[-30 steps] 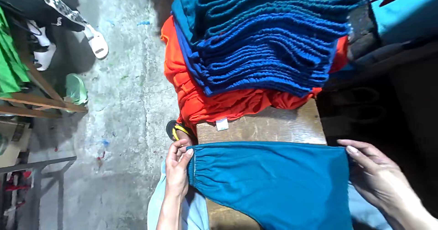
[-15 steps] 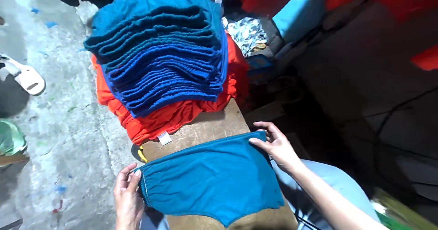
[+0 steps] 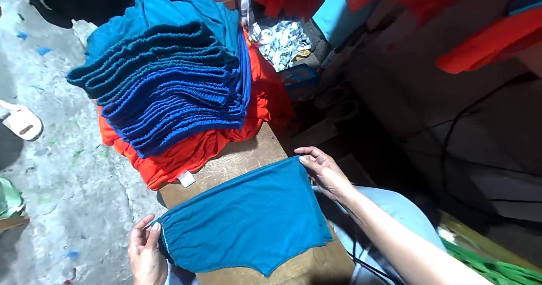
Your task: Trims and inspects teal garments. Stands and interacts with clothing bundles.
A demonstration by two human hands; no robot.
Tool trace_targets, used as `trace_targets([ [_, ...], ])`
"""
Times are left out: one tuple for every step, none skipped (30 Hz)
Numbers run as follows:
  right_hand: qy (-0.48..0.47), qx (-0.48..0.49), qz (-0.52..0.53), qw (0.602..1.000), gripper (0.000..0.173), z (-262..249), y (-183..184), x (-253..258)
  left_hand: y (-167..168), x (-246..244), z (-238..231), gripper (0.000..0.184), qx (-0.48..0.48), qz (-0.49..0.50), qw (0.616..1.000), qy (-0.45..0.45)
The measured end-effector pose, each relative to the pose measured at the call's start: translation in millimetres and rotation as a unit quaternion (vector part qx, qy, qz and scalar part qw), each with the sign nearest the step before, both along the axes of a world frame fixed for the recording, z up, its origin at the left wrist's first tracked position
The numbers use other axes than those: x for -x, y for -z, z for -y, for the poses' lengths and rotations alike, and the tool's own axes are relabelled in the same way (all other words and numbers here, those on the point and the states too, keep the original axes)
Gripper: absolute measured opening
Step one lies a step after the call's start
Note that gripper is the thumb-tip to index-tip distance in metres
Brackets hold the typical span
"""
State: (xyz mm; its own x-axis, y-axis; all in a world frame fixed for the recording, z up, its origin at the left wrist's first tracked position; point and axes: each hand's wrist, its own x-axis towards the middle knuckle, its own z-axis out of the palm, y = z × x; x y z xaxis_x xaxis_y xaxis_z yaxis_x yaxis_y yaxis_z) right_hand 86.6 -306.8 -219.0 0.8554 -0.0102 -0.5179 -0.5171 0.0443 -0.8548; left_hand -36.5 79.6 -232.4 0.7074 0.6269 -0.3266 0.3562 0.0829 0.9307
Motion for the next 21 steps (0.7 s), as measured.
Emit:
trace_targets([
  [0.016, -0.001, -0.01, 1.0, 0.023, 0, 0, 0, 0, 0, 0, 0.025, 0.0, -0.004, 1.0, 0.0],
  [0.03, -0.002, -0.02, 0.999, 0.022, 0, 0, 0, 0, 0, 0, 0.025, 0.0, -0.008, 1.0, -0.001],
  [0.042, -0.006, -0.029, 0.999, 0.022, -1, 0, -1, 0, 0, 0, 0.026, -0.001, -0.011, 1.0, -0.002],
  [0.051, -0.011, -0.033, 0.998, 0.022, -1, 0, -1, 0, -1, 0, 0.026, -0.002, -0.013, 1.0, -0.003],
  [0.057, -0.014, -0.034, 0.998, 0.021, -2, 0, -2, 0, -1, -1, 0.026, -0.003, -0.014, 1.0, -0.004],
  [0.06, -0.018, -0.033, 0.997, 0.021, -2, 1, -2, -1, -1, -1, 0.026, -0.003, -0.016, 1.0, -0.005],
  [0.064, -0.025, -0.034, 0.997, 0.021, -2, 2, -1, -1, -2, -2, 0.026, -0.002, -0.018, 1.0, -0.004],
  [0.068, -0.032, -0.039, 0.996, 0.021, -3, 2, 0, 0, -2, -3, 0.027, -0.006, -0.021, 1.0, -0.002],
  [0.071, -0.041, -0.044, 0.996, 0.02, -3, 3, 2, 0, -1, -5, 0.028, -0.025, -0.028, 0.999, 0.004],
  [0.072, -0.047, -0.05, 0.995, 0.02, -3, 3, 4, -1, -1, -6, 0.031, -0.066, -0.042, 0.997, 0.017],
  [0.067, -0.047, -0.057, 0.995, 0.02, -2, 3, 7, -3, 1, -6, 0.038, -0.129, -0.056, 0.989, 0.043],
  [0.057, -0.043, -0.066, 0.995, 0.021, -2, 2, 9, -8, 3, -3, 0.042, -0.212, -0.055, 0.972, 0.082],
  [0.046, -0.035, -0.076, 0.995, 0.02, -2, 2, 10, -14, 4, 2, 0.041, -0.307, -0.043, 0.942, 0.13],
  [0.032, -0.023, -0.082, 0.996, 0.019, -3, 0, 11, -22, 4, 12, 0.037, -0.395, -0.017, 0.901, 0.18],
  [0.019, -0.009, -0.082, 0.996, 0.018, -4, -1, 11, -29, 1, 27, 0.032, -0.456, 0.019, 0.861, 0.226],
  [0.011, 0.008, -0.073, 0.997, 0.014, -6, -1, 11, -34, -4, 47, 0.029, -0.486, 0.057, 0.83, 0.266],
  [0.008, 0.024, -0.056, 0.998, 0.009, -9, -1, 11, -36, -8, 70, 0.029, -0.489, 0.087, 0.812, 0.306],
  [0.011, 0.036, -0.035, 0.999, 0.005, -12, 0, 11, -36, -12, 95, 0.031, -0.48, 0.11, 0.799, 0.345],
  [0.016, 0.039, -0.013, 0.999, 0.002, -15, 1, 10, -32, -18, 118, 0.032, -0.473, 0.129, 0.784, 0.379],
  [0.021, 0.04, 0.004, 0.999, 0.003, -17, 2, 10, -25, -24, 138, 0.034, -0.479, 0.144, 0.766, 0.403],
  [0.025, 0.04, 0.013, 0.999, 0.003, -18, 3, 9, -16, -30, 152, 0.039, -0.501, 0.146, 0.744, 0.418],
])
